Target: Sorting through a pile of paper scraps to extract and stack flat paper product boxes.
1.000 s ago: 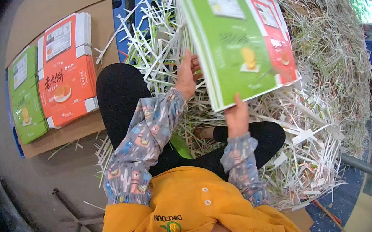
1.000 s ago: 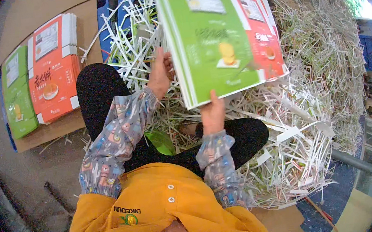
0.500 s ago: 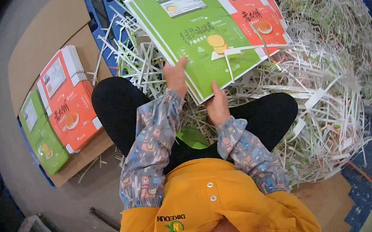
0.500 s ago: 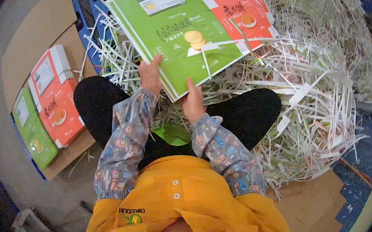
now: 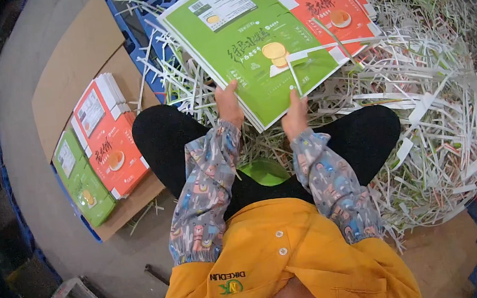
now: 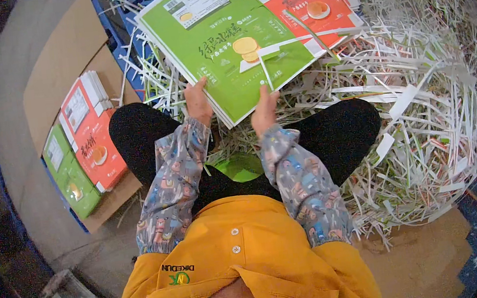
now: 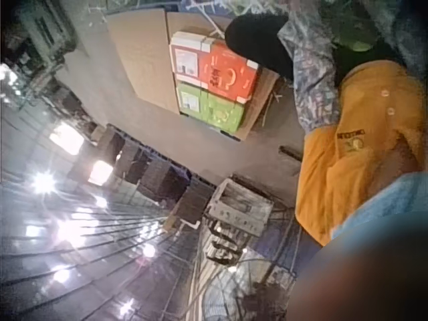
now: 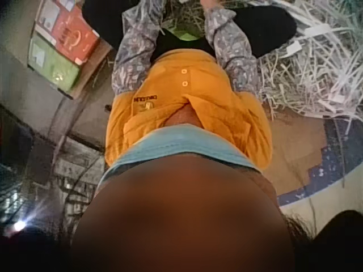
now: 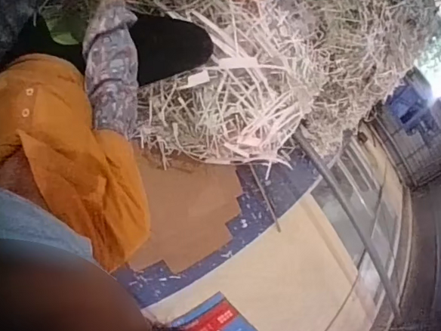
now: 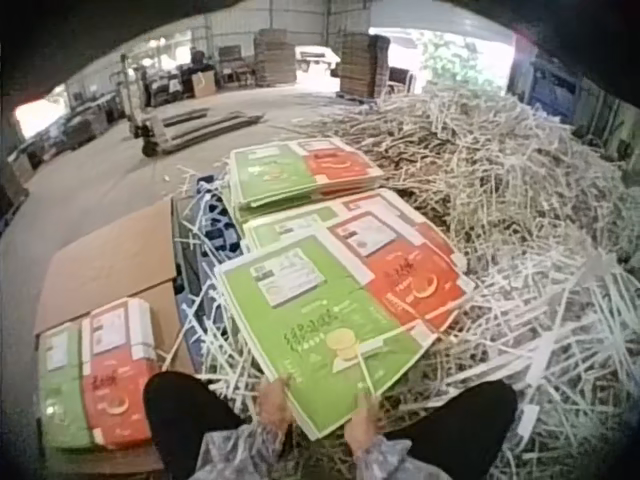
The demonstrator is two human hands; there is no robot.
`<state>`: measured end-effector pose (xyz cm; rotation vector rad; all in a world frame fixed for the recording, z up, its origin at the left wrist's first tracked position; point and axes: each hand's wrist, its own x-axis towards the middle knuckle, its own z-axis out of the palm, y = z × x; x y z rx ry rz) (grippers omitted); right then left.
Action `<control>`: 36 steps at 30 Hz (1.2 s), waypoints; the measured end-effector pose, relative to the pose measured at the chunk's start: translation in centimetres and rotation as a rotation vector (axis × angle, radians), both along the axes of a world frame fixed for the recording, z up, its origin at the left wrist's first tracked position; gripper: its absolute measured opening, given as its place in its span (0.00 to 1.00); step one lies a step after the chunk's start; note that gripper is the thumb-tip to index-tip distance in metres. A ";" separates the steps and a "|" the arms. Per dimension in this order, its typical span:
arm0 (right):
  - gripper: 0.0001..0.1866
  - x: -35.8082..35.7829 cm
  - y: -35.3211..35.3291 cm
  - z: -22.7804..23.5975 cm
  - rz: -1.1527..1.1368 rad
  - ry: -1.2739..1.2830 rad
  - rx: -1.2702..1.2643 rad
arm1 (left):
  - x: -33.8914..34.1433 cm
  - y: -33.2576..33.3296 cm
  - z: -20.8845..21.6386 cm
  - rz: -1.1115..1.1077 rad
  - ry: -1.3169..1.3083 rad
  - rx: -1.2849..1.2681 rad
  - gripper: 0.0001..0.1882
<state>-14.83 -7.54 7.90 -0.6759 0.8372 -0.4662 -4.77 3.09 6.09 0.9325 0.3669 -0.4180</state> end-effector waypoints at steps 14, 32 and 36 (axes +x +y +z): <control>0.16 0.5 -2.1 -0.8 -0.060 -0.013 -0.127 | -1.3 0.0 0.3 -0.055 0.052 -0.084 0.17; 0.10 -1.5 -3.0 6.3 0.110 -0.375 0.206 | -0.3 -0.5 6.7 -0.112 0.247 -0.281 0.17; 0.09 -2.5 -4.0 4.4 0.260 -0.458 0.287 | -0.2 -0.4 7.1 -0.134 0.231 -0.327 0.17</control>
